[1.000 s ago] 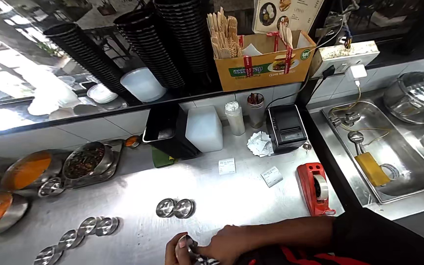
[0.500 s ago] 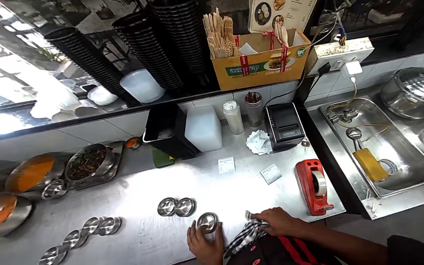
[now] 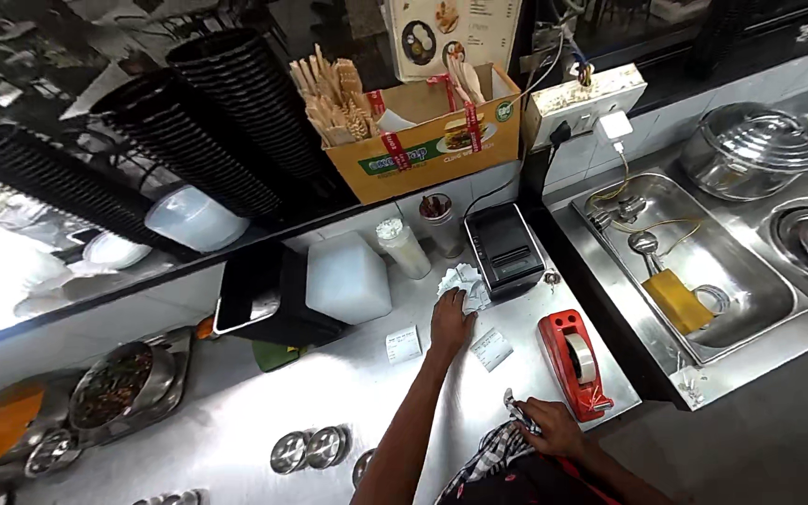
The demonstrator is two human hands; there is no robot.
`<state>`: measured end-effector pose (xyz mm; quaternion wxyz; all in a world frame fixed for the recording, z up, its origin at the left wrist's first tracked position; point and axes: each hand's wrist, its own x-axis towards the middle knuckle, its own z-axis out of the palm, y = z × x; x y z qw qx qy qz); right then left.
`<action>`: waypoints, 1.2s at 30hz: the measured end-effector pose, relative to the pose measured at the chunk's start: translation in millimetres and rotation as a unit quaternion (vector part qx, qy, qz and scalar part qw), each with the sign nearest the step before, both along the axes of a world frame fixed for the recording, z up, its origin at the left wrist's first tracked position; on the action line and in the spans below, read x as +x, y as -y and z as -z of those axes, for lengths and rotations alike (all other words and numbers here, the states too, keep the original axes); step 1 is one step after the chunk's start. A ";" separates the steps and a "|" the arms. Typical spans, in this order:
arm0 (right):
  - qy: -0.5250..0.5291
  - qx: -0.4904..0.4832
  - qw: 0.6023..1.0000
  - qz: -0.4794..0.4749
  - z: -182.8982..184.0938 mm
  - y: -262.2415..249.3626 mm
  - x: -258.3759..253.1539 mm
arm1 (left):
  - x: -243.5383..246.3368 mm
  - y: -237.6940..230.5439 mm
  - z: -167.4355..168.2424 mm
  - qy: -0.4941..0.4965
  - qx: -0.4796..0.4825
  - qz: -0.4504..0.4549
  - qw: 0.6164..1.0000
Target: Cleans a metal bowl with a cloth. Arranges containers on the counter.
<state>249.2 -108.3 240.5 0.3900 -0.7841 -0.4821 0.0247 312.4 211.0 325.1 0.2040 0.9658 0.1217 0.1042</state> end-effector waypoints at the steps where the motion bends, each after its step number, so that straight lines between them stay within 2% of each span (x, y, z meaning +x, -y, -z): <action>1: -0.011 0.008 1.000 0.011 0.7 -0.4 1.9 | 7.0 -2.7 3.2 -0.004 -0.009 -0.001 1.000; 6: -0.034 0.005 0.999 0.033 -2.2 -1.3 4.7 | 19.0 -20.6 8.1 0.029 -0.102 -0.021 0.994; 11: -0.025 -0.001 0.999 0.034 -4.5 -0.3 1.1 | 16.9 -27.3 13.0 0.038 -0.068 -0.093 0.993; 14: -0.023 -0.005 0.999 0.035 -6.6 -0.3 1.5 | 15.4 -27.6 15.7 0.052 -0.108 -0.123 0.985; 21: -0.025 -0.001 0.999 0.032 -4.5 0.2 0.7 | 20.2 -42.5 -13.8 0.093 -0.203 -0.149 0.963; 24: -0.026 -0.001 0.999 0.030 -3.5 0.6 1.5 | 20.5 -50.1 -28.5 0.024 -0.261 -0.187 0.947; 27: -0.031 -0.001 0.999 0.027 -4.5 0.6 2.3 | 12.6 -52.4 -29.6 -0.060 -0.249 -0.192 0.947; 30: -0.027 0.001 0.999 0.031 -3.9 0.5 1.6 | 15.7 -54.8 -32.2 -0.023 -0.269 -0.189 0.944; 33: -0.022 0.002 0.999 0.039 -3.3 -0.3 1.2 | 44.3 -73.4 -32.7 0.043 -0.348 -0.209 0.913; 36: -0.022 0.000 0.999 0.042 -1.0 0.2 1.7 | 61.6 -88.0 -31.1 0.073 -0.338 -0.180 0.921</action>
